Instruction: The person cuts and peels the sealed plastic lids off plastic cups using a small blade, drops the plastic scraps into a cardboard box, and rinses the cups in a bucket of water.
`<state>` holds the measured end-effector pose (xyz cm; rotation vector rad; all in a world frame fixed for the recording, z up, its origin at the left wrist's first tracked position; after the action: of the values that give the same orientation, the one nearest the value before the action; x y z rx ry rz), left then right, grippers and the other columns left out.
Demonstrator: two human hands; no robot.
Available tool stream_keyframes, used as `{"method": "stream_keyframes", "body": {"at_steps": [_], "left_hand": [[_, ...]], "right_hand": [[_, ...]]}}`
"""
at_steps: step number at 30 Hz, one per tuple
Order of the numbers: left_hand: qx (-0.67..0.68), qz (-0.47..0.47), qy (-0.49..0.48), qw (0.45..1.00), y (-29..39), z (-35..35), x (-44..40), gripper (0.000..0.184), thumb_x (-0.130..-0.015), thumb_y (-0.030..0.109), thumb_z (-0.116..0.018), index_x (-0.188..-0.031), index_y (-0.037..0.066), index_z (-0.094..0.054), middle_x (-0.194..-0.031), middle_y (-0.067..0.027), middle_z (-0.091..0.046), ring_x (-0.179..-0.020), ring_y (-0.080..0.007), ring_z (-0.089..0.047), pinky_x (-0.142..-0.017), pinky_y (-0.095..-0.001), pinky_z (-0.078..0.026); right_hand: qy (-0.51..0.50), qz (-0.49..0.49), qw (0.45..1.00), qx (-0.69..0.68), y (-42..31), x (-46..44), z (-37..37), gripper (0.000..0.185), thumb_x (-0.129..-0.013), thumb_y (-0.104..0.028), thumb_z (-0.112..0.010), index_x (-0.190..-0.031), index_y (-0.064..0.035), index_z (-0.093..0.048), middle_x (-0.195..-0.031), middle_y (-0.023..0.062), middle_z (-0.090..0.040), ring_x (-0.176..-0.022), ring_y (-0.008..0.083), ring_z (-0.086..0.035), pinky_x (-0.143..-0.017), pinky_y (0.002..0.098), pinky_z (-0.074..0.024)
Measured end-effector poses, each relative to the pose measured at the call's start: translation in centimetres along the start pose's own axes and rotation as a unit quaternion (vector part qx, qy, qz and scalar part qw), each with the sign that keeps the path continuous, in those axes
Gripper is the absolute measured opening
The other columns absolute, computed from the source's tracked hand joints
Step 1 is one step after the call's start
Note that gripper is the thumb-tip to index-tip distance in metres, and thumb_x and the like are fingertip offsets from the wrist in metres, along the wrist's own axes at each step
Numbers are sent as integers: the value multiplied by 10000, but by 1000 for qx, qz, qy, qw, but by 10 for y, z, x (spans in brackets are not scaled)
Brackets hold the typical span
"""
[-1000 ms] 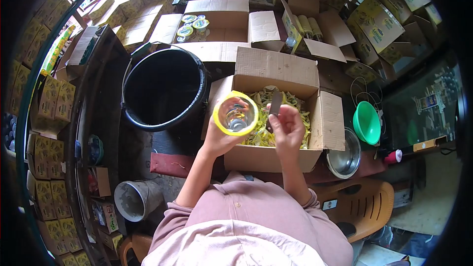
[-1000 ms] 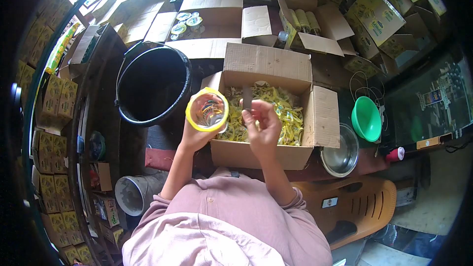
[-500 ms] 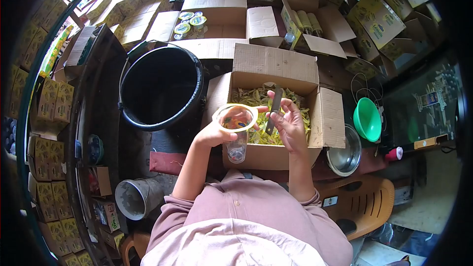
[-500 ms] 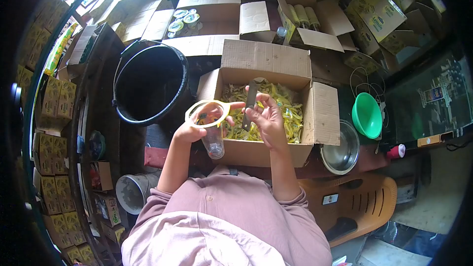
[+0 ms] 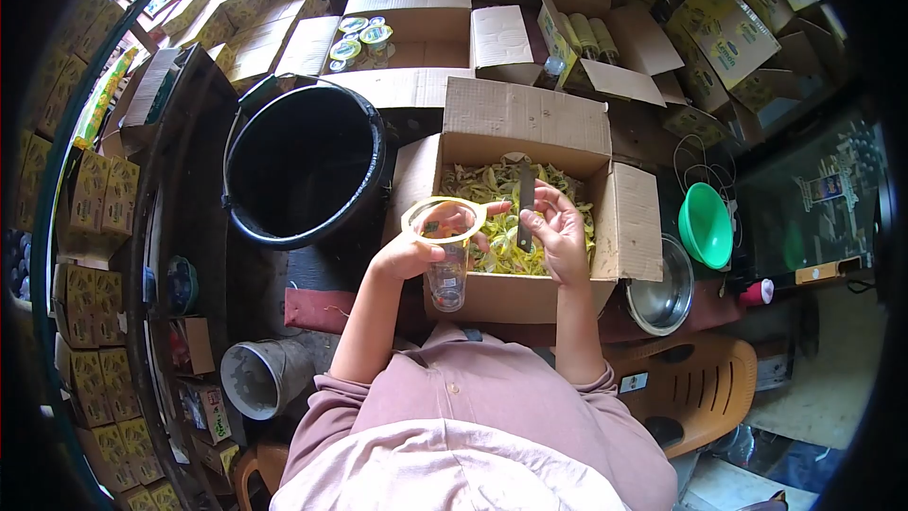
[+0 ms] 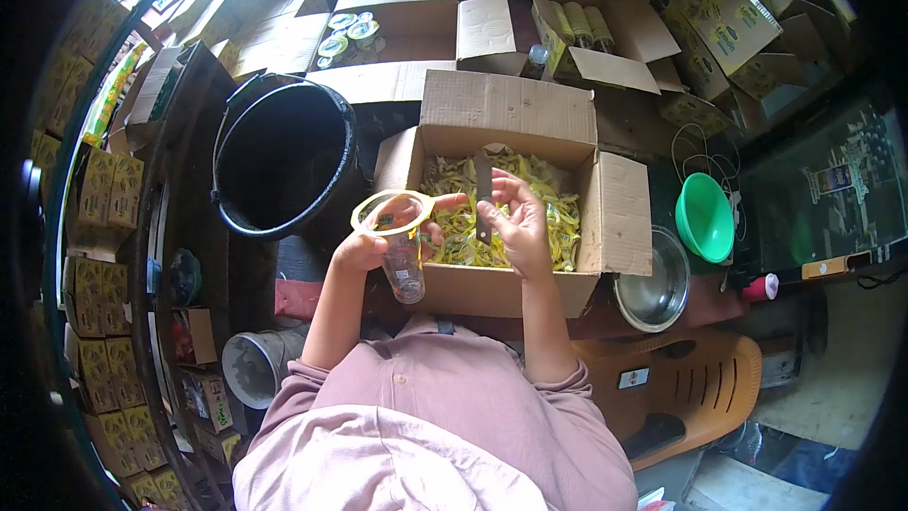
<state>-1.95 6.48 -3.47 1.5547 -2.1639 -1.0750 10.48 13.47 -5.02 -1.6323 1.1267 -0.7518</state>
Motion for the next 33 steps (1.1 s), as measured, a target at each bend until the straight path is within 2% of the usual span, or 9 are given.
{"method": "stream_keyframes", "body": {"at_steps": [4, 9, 12, 16, 21, 24, 28, 29, 33], "left_hand": [[-24, 6, 2, 1000, -2, 8, 0, 663, -617, 280, -733, -1177, 29, -479, -1375, -304, -223, -966, -250, -559, -715, -316, -530], [-6, 42, 35, 998, -12, 18, 3, 667, -626, 263, -725, -1184, 8, -462, -1383, -270, -239, -1010, -284, -545, -725, -347, -531], [-14, 51, 47, 997, -14, 21, 4, 668, -633, 245, -718, -1194, 2, -448, -1391, -254, -235, -1030, -300, -537, -731, -360, -529], [-8, 48, 32, 998, -14, 20, 4, 673, -638, 233, -712, -1206, -1, -437, -1396, -249, -224, -1038, -307, -534, -735, -362, -528], [-11, 62, 43, 997, -14, 22, 8, 645, -659, 246, -691, -1200, 5, -438, -1391, -249, -240, -1036, -306, -540, -737, -360, -524], [-29, 79, 54, 995, -16, 25, 14, 623, -674, 257, -677, -1191, 7, -435, -1386, -248, -257, -1035, -296, -544, -740, -358, -523], [-27, 79, 29, 996, -10, 20, 16, 628, -690, 275, -675, -1194, 0, -420, -1383, -236, -275, -1024, -276, -552, -731, -347, -522], [-28, 82, 34, 996, -8, 20, 17, 627, -693, 280, -675, -1193, 1, -421, -1384, -234, -274, -1017, -274, -556, -727, -345, -523], [-16, 127, 68, 989, -14, 28, 27, 589, -693, 291, -682, -1152, 5, -450, -1390, -224, -268, -994, -263, -570, -696, -329, -532]], "right_hand": [[24, 6, 997, -72, -9, 4, 9, 271, -778, 56, -596, -1023, -50, -543, -1140, 87, -516, -889, 105, -541, -792, 236, -464], [-230, -113, 899, -355, -7, 20, -30, 317, -793, 15, -587, -1096, -76, -579, -1325, 205, -395, -836, 155, -605, -728, 242, -517], [-239, -191, 900, -309, 17, 31, -38, 311, -784, 7, -601, -1088, -56, -579, -1321, 220, -393, -844, 159, -612, -743, 250, -512], [-40, -118, 990, -64, 31, 15, 10, 285, -787, 34, -597, -1060, -33, -549, -1339, 229, -360, -845, 157, -611, -756, 256, -503], [-140, -126, 966, -179, 15, 25, -15, 312, -765, 41, -597, -1056, -69, -567, -1300, 192, -426, -850, 145, -600, -774, 258, -505], [-217, -195, 925, -245, 19, 39, -40, 309, -760, 21, -615, -1054, -65, -569, -1282, 207, -443, -808, 147, -608, -748, 250, -507], [-50, -162, 981, -91, 32, 24, -2, 286, -782, 21, -616, -1055, -23, -543, -1122, 151, -538, -807, 140, -615, -708, 248, -516], [-36, -144, 984, -103, 26, 25, -3, 290, -779, 22, -619, -1054, -24, -538, -986, 119, -593, -783, 145, -620, -701, 243, -515], [-104, -154, 970, -157, 22, 34, -27, 284, -776, 17, -625, -1044, -31, -543, -1068, 143, -550, -773, 135, -620, -677, 237, -515]]}}
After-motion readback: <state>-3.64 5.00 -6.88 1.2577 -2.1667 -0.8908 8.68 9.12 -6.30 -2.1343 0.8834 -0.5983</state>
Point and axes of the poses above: each hand's wrist, its own x-axis away from the middle knuckle, its own z-axis out of the back of the hand, y = z × x, the point moved 10 cm from there along -x, towards the middle knuckle
